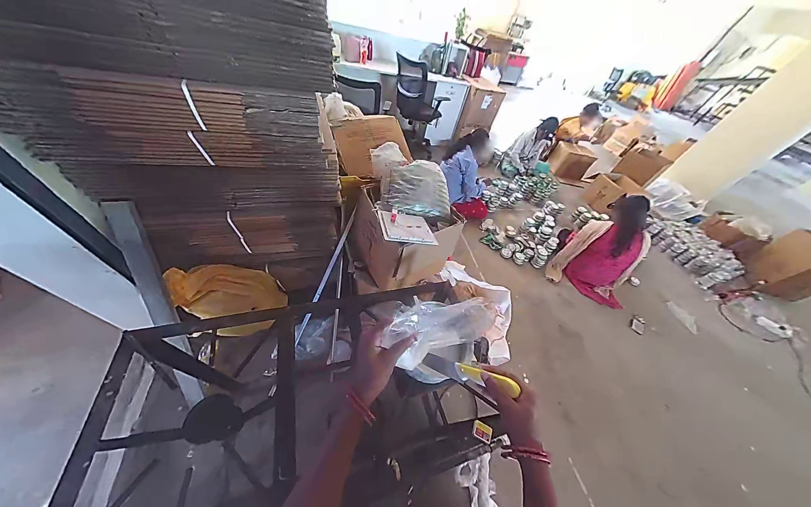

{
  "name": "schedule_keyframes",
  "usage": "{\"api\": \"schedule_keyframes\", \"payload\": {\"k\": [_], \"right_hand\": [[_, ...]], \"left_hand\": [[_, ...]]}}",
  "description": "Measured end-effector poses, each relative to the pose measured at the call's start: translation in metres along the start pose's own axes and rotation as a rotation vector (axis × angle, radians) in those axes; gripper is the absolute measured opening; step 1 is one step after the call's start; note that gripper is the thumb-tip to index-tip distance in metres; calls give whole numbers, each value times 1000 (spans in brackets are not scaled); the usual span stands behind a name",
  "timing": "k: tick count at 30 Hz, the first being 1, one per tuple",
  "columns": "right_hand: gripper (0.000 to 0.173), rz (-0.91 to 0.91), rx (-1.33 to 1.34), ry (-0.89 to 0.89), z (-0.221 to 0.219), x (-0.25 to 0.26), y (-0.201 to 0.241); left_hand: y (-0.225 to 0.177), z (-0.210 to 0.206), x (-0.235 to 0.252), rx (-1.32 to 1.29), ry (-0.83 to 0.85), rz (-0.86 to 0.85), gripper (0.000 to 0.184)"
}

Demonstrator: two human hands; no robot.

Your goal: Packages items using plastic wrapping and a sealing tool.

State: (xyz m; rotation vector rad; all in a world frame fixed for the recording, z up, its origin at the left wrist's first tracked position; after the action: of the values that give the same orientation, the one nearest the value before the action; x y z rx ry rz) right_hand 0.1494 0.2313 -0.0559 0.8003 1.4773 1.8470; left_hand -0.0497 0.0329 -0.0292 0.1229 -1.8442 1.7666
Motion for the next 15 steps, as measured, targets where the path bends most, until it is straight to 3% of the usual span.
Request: {"api": "schedule_keyframes", "payload": {"k": [4,7,11,15], "right_hand": [[29,63,-43,-131,0,9,-12],[32,14,29,-118,-10,11,-22],[21,-88,97,-43,-4,2,0],[22,-52,34,-163,9,14,1]], "left_hand": [[-6,3,1,-17,-22,-14,34],[-15,7,3,-8,-33,1,34],[-21,10,6,-56,-44,14,32],[-24,11,5,-60,-51,-19,32]]}}
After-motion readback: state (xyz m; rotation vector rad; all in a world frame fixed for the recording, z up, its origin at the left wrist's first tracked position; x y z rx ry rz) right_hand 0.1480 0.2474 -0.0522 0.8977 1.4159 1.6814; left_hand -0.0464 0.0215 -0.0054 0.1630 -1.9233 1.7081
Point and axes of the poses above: each hand's wrist, its own x-axis towards the middle knuckle, its own z-axis out of the back of the hand, y = z × x, the point moved 4 cm from there along x, towards the middle knuckle, and after that the axes turned 7 degrees about x, right-handed, at the moved point
